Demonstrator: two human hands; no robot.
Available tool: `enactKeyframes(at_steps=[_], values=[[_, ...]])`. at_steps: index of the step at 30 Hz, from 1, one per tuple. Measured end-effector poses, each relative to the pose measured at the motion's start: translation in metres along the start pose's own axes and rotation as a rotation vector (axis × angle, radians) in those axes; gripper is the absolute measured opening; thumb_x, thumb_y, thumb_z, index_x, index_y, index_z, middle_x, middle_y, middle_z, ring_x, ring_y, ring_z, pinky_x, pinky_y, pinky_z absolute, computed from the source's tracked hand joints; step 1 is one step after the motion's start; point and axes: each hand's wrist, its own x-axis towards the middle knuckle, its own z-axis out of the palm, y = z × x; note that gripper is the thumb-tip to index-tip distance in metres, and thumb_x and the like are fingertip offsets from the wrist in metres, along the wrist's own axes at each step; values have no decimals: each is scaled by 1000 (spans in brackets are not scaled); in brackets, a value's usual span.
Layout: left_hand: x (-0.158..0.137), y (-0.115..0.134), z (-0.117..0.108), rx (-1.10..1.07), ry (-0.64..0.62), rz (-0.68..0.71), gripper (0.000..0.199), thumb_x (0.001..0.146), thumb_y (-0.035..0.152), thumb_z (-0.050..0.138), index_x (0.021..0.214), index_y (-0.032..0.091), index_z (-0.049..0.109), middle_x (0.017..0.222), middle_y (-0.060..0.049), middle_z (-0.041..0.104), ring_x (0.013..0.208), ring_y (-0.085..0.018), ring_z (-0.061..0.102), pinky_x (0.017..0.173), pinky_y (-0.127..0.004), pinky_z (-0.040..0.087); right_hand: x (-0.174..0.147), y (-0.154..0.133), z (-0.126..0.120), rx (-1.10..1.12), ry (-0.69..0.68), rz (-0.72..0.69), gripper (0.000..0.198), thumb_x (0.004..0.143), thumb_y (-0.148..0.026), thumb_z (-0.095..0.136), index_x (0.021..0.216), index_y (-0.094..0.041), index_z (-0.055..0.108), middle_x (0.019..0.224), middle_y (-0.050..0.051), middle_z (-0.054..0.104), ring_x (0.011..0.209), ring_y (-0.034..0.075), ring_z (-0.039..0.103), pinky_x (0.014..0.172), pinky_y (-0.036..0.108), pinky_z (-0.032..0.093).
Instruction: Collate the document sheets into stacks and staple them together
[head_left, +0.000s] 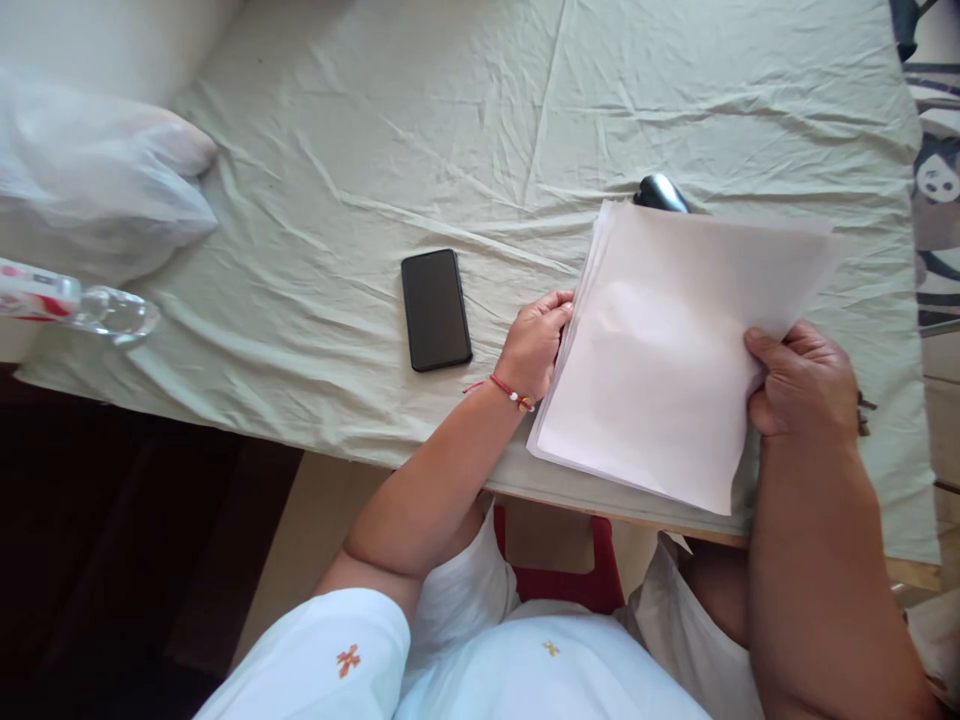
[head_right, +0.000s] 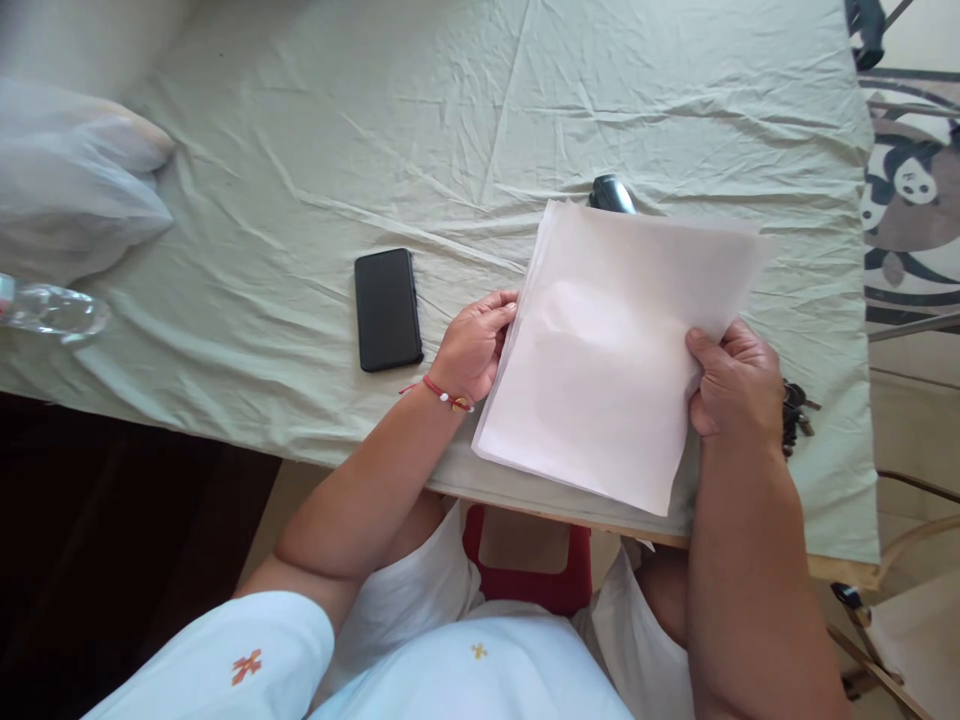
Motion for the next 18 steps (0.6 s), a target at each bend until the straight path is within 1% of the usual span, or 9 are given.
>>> enactKeyframes(at_steps=[5,8,12,15,18], values=[[0,0,1,5,25,-16,19,92,11,49,97,15,67,80,-2,70,71,-13,65,66,-23,47,-1,-1,3,-18,8,6,29,50,-16,77,78,-21,76,79,-1,77,73,19,71,77,40,63],[0,0,1,6,30,-14,18,92,11,49,96,15,67,78,-2,69,72,-14,66,66,-23,47,-2,0,5,-16,18,16,30,49,-16,78,79,-20,76,77,-1,77,68,18,69,77,39,63],[-2,2,3,-11,32,-11,15,91,11,50,92,15,64,72,0,67,63,-12,60,65,-23,47,-2,1,4,-11,24,14,27,49,-16,78,75,-21,75,75,-2,76,65,16,68,76,37,63],[-3,3,4,-36,39,-16,14,92,9,49,89,15,62,66,2,63,55,-10,54,63,-23,46,-3,3,3,-13,17,12,29,51,-16,78,80,-20,77,78,-1,77,67,16,68,74,36,62],[-2,4,5,-37,50,-17,13,91,9,50,89,15,61,65,2,61,54,-10,53,63,-23,47,-3,4,4,-26,20,9,28,52,-16,77,79,-21,76,79,-1,77,67,17,69,69,35,62]])
